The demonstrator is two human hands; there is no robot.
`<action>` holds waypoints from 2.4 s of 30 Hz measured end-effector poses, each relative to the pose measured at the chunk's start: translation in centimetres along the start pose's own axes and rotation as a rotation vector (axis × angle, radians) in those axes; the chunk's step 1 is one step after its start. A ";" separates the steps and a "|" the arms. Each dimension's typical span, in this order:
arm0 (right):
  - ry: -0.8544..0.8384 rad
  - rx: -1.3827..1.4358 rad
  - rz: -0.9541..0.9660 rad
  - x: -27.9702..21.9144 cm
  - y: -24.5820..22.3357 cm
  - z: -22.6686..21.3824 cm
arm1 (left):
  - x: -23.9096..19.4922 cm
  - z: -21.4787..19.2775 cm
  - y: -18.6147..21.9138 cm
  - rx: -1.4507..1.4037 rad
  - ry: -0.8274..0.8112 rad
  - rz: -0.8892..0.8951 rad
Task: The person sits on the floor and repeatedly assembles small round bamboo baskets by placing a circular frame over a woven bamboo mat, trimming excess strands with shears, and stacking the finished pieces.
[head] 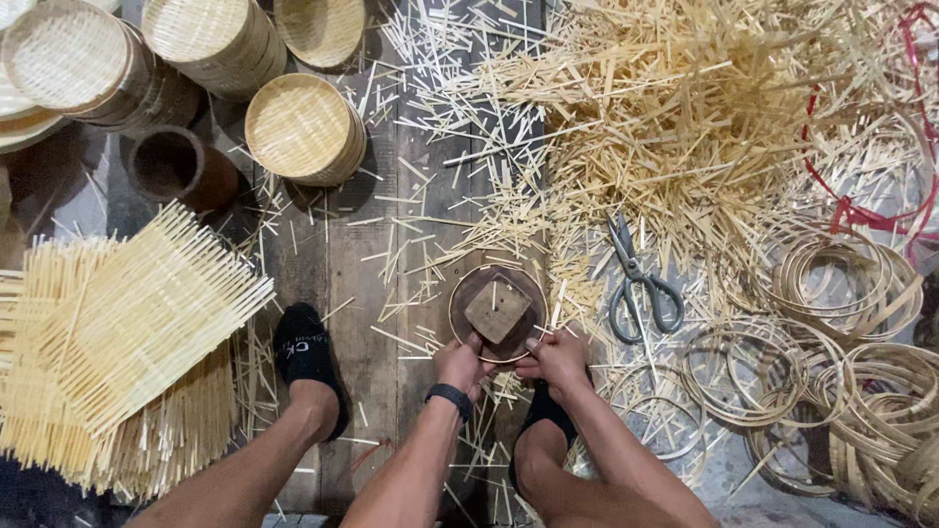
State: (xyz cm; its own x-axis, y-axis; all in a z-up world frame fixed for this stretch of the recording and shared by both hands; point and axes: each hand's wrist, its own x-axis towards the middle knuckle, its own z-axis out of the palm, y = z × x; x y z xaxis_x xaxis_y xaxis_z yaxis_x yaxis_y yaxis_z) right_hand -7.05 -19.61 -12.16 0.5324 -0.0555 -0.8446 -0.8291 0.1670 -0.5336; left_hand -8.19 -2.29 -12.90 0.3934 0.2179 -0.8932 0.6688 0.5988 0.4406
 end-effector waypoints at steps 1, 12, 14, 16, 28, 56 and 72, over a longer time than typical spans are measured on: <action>-0.002 0.006 0.001 -0.2 -0.1 0.2 | -0.3 0.1 0.7 0.024 0.028 0.009; -0.170 -0.309 -0.367 -7.2 -8.9 0.2 | -9.8 2.4 9.7 0.924 -0.251 1.121; -0.142 -0.283 -0.532 -6.7 -8.8 1.8 | -11.2 4.4 9.8 0.931 -0.258 1.250; -0.091 -0.229 -0.370 -6.2 -8.1 2.2 | -12.3 5.4 10.0 0.944 -0.274 1.240; 0.019 -0.235 -0.507 -5.0 -9.7 4.8 | -10.8 7.5 15.3 0.942 -0.259 0.996; -0.348 0.268 -0.318 -5.6 -0.7 -4.5 | -1.6 -2.0 6.9 1.493 -0.157 1.502; -0.373 0.381 -0.301 -3.2 0.6 -5.4 | 7.2 -4.1 37.2 1.423 0.182 1.575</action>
State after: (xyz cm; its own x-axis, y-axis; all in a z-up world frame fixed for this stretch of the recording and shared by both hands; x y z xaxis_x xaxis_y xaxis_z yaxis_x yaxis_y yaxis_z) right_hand -10.18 -24.66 -10.07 0.8150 0.1816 -0.5503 -0.5501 0.5414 -0.6359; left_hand 16.93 24.67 -3.30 0.9686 -0.0658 0.2399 -0.1411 -0.9395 0.3122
